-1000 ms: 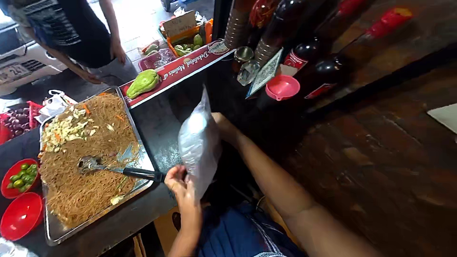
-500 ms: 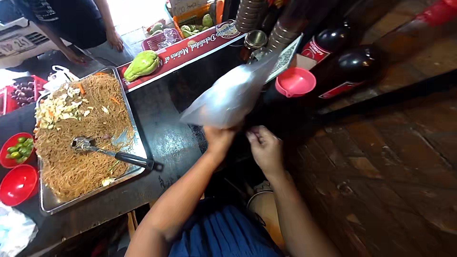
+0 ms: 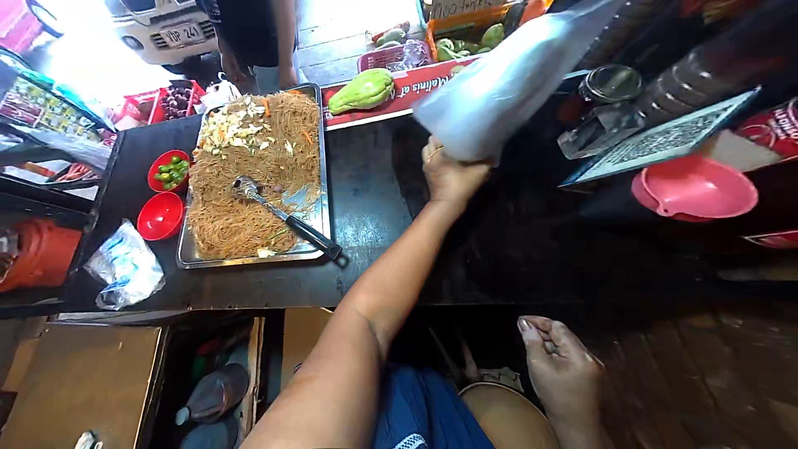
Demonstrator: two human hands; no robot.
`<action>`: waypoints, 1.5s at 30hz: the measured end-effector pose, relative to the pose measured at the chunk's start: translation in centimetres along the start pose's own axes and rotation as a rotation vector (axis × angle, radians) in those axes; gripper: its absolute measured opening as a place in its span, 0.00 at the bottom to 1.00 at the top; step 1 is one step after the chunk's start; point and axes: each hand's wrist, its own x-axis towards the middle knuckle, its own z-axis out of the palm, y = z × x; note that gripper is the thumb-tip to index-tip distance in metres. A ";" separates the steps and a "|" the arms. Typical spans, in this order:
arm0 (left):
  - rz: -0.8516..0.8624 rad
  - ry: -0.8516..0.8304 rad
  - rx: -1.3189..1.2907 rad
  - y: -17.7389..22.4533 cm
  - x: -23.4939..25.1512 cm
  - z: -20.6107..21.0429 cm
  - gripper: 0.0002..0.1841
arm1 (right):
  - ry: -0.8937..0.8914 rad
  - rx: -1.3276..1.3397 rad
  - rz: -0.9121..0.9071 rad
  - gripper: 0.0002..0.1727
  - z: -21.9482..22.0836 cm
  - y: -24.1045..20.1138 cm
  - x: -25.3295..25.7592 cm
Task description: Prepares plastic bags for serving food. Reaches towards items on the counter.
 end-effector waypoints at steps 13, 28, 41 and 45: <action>-0.287 0.105 0.020 -3.0 -1.9 -13.9 0.49 | -0.118 -0.075 -0.408 0.15 4.3 -11.1 -0.2; -0.711 -0.491 -0.273 -12.4 -38.6 -51.1 0.20 | -0.612 0.254 -1.031 0.32 22.1 -42.3 -10.5; -1.765 0.974 -0.187 -13.6 -80.8 -50.6 0.21 | -0.788 -0.148 -0.973 0.22 41.5 -51.7 -14.1; -1.845 0.926 -0.238 -9.1 -81.8 -40.7 0.22 | -0.635 0.038 -0.996 0.21 40.4 -53.2 -13.2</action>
